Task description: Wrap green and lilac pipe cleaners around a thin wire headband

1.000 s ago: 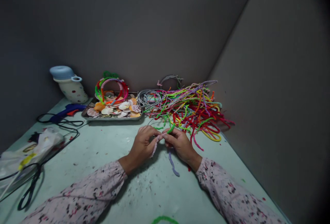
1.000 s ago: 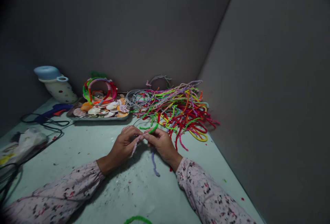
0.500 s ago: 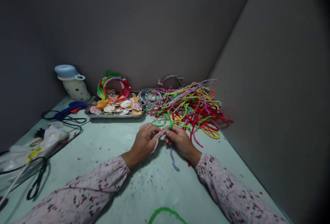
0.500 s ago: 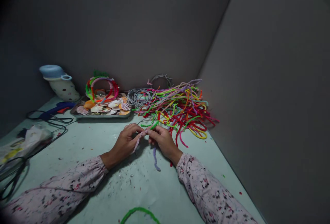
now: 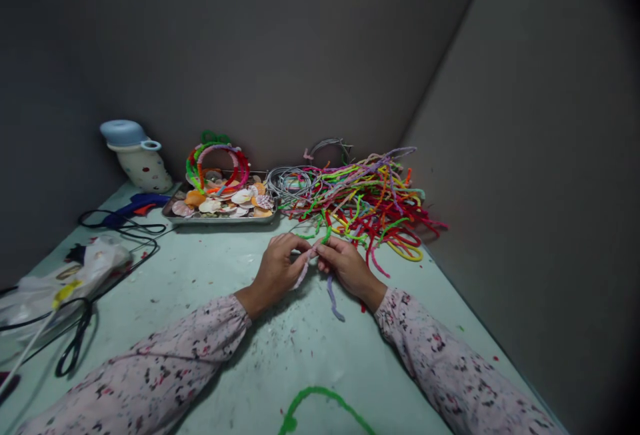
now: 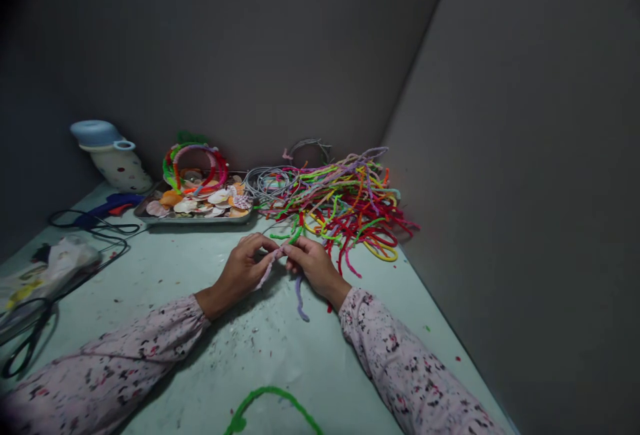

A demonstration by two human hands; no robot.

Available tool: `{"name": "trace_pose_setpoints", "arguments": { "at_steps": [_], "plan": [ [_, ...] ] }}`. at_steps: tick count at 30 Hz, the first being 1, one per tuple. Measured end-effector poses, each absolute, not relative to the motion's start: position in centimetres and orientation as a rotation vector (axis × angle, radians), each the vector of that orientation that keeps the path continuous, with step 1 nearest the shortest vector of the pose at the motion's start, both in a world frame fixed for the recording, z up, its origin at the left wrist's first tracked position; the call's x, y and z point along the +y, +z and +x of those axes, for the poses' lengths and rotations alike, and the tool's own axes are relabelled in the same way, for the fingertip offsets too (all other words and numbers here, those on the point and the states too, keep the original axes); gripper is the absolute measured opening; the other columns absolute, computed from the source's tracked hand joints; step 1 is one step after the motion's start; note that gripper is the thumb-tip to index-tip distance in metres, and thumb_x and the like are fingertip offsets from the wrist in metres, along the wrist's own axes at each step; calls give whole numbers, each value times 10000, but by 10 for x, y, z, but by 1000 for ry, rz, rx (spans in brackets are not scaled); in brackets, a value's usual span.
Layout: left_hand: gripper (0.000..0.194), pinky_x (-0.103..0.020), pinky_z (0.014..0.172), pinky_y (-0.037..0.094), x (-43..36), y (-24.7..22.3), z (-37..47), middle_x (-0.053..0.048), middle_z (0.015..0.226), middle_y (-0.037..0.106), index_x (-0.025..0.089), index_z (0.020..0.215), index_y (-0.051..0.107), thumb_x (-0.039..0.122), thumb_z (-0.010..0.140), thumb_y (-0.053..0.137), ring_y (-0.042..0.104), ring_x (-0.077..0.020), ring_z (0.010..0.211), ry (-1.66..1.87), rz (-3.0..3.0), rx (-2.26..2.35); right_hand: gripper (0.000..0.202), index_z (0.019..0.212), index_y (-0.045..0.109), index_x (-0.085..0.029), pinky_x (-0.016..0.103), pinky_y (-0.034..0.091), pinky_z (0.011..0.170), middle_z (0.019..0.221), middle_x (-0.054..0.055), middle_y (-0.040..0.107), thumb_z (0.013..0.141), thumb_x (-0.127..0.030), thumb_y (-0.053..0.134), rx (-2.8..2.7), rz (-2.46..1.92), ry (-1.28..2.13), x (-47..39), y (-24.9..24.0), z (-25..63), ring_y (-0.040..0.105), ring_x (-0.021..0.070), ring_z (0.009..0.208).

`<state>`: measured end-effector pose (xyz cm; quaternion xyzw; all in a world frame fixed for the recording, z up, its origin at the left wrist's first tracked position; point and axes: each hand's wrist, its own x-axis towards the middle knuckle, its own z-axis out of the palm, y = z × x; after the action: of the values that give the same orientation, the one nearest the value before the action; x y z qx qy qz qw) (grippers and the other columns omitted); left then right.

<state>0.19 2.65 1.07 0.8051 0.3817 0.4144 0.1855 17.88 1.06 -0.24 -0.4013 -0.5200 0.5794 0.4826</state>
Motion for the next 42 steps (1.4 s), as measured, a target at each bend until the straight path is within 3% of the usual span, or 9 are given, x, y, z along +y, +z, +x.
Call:
{"name": "trace_pose_setpoints", "arguments": {
  "at_steps": [11,19,42],
  "plan": [
    [132,-320,800,400,21,16,3,-12,783,654,192,788,627,280,883,600,580,-173,802,1212,2231,1072,216,915,664,-172,216,391,553,694,-9,621,814,-363,667,-1230,-912,1446,9,-4,180,529,93,588],
    [117,-322,826,411,19,15,4,-11,805,662,199,798,633,268,881,588,587,-172,822,1189,2207,1076,272,902,658,-166,227,390,555,681,-8,619,798,-415,685,-1268,-957,1414,8,-2,179,528,103,589],
    [126,-287,723,472,19,13,6,-24,801,650,181,813,635,285,865,588,595,-165,784,1151,2037,1082,238,900,654,-179,229,382,555,704,-9,626,791,-390,681,-1251,-950,1432,8,-2,180,518,104,580]
  ]
}}
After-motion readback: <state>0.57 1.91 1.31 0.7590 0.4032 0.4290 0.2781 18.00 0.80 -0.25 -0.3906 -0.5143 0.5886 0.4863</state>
